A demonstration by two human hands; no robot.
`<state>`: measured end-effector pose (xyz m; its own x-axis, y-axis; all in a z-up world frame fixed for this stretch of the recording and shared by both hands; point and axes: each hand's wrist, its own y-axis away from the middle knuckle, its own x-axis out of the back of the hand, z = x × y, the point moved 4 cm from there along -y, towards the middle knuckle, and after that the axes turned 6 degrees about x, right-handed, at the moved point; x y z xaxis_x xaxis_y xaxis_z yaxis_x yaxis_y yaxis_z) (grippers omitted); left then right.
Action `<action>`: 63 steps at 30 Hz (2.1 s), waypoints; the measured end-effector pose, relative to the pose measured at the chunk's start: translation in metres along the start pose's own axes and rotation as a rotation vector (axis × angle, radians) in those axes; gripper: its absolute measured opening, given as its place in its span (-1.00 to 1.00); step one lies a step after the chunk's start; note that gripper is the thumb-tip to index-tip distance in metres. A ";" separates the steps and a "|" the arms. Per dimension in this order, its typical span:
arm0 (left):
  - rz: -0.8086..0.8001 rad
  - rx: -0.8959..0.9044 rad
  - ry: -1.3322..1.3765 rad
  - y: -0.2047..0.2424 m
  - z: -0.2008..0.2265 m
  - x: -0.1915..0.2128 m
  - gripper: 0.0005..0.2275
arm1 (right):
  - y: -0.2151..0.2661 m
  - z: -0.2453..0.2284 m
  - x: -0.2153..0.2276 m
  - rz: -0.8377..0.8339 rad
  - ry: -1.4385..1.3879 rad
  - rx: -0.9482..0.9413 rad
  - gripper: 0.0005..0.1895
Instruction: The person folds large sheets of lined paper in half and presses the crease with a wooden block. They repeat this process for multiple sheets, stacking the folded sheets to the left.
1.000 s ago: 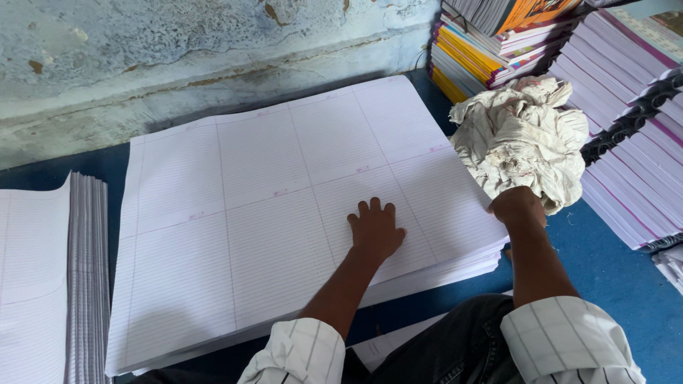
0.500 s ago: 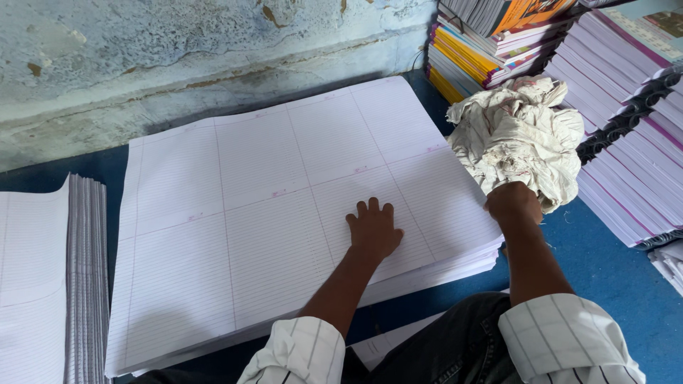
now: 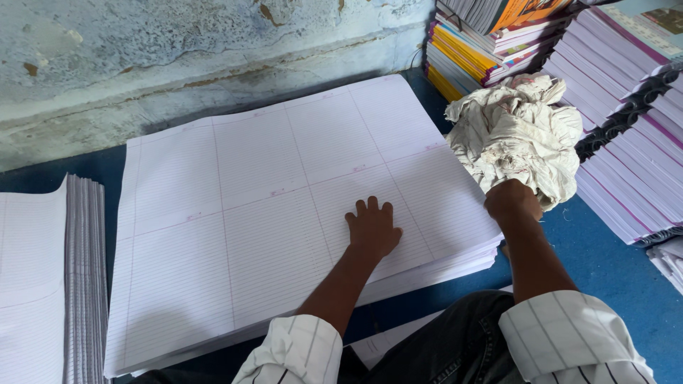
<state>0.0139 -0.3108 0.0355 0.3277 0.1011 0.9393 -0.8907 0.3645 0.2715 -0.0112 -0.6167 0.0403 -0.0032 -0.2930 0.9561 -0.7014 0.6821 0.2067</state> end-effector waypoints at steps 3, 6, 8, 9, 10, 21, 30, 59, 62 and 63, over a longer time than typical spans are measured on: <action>0.041 0.001 0.024 -0.002 0.002 0.000 -0.46 | -0.010 0.008 -0.008 -0.018 0.060 0.118 -0.57; 0.023 -0.003 0.040 -0.008 0.004 -0.008 -0.66 | -0.016 0.013 -0.011 -0.070 -0.142 0.411 -0.60; 0.067 -0.036 0.122 -0.014 0.008 -0.014 -0.77 | -0.015 0.032 -0.013 -0.172 -0.550 0.206 -0.60; 0.089 -0.053 0.163 -0.017 0.011 -0.017 -0.82 | -0.013 0.039 -0.013 -0.222 -0.752 0.098 -0.60; 0.086 -0.064 0.199 -0.021 0.015 -0.022 -0.83 | -0.010 0.042 -0.012 -0.249 -0.780 0.095 -0.62; -0.009 -0.068 0.805 -0.034 0.058 -0.032 -0.60 | 0.001 0.063 -0.015 -0.685 -0.641 0.099 -0.66; -0.337 0.101 1.710 -0.042 0.074 -0.032 -0.41 | -0.009 0.069 -0.013 -0.578 -0.066 0.126 -0.52; -0.125 0.110 2.177 -0.098 0.089 -0.042 -0.27 | 0.063 0.027 0.014 -0.294 0.332 1.007 -0.67; -0.120 0.123 2.179 -0.103 0.087 -0.040 -0.27 | 0.057 0.030 0.009 -0.318 0.325 1.026 -0.70; -0.121 0.135 2.180 -0.104 0.087 -0.038 -0.27 | 0.055 0.031 0.009 -0.330 0.327 1.029 -0.70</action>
<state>0.0669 -0.4331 -0.0104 0.0242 0.7186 -0.6950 -0.8230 0.4090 0.3942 -0.0720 -0.6023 0.0535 0.3719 -0.0644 0.9260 -0.8876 -0.3167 0.3345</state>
